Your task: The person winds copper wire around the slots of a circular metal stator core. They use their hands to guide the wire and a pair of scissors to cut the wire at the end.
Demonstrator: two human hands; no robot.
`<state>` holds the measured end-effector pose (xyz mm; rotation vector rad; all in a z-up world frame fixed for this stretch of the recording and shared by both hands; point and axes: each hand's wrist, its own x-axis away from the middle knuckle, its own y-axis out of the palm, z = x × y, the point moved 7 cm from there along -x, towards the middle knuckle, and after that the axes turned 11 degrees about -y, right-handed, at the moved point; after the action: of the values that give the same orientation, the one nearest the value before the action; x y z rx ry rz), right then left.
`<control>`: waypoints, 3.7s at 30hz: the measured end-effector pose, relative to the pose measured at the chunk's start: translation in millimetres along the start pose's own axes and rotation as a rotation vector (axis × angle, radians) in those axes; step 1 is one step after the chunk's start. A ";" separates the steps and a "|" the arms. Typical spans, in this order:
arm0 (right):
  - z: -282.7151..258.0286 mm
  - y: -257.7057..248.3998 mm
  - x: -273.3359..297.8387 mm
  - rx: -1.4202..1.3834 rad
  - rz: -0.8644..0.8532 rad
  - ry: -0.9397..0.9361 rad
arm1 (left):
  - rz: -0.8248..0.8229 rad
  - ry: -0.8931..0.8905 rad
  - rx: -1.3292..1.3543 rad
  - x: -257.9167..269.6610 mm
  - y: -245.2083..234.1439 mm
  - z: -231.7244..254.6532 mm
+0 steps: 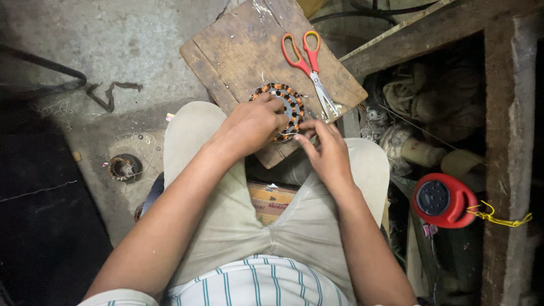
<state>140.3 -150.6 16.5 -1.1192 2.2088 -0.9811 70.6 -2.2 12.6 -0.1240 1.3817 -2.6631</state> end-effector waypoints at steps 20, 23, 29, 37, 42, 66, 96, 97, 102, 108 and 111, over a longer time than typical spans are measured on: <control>-11.8 -2.4 -44.4 0.086 -0.182 -0.285 | 0.021 -0.012 -0.011 -0.1 0.1 -0.9; -10.6 -0.4 -45.8 0.083 -0.184 -0.306 | 0.059 0.012 -0.016 0.5 -0.5 -1.3; -17.3 4.3 -45.2 0.182 -0.178 -0.442 | 0.089 0.026 -0.028 0.4 1.5 -1.7; -3.7 15.0 -53.9 0.095 -0.080 -0.331 | 0.094 0.085 0.064 3.6 -9.9 7.7; 2.7 10.5 -56.1 -0.140 0.118 -0.317 | 0.033 0.061 0.036 2.3 -7.2 11.3; 3.9 5.6 -86.6 -1.849 0.144 0.282 | -0.039 -0.098 0.177 -4.5 3.2 -20.6; 36.3 14.4 50.6 -1.582 0.129 0.669 | 0.060 -0.009 0.140 -1.8 8.5 15.2; 34.3 15.0 49.6 -1.598 0.138 0.668 | 0.057 -0.028 0.120 -1.5 8.2 14.5; 30.9 7.8 43.4 -1.197 0.145 0.615 | -0.033 -0.067 0.080 -1.7 13.2 10.6; 22.4 3.9 34.6 -0.989 0.100 0.457 | -0.102 -0.104 -0.022 4.0 21.0 12.9; 26.0 8.6 39.6 -1.019 0.105 0.497 | 0.117 -0.201 -0.244 8.2 15.4 17.7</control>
<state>131.7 -189.8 -10.1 -1.1793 3.2762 0.0111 66.2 -26.5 10.2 -0.3164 1.5863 -2.3089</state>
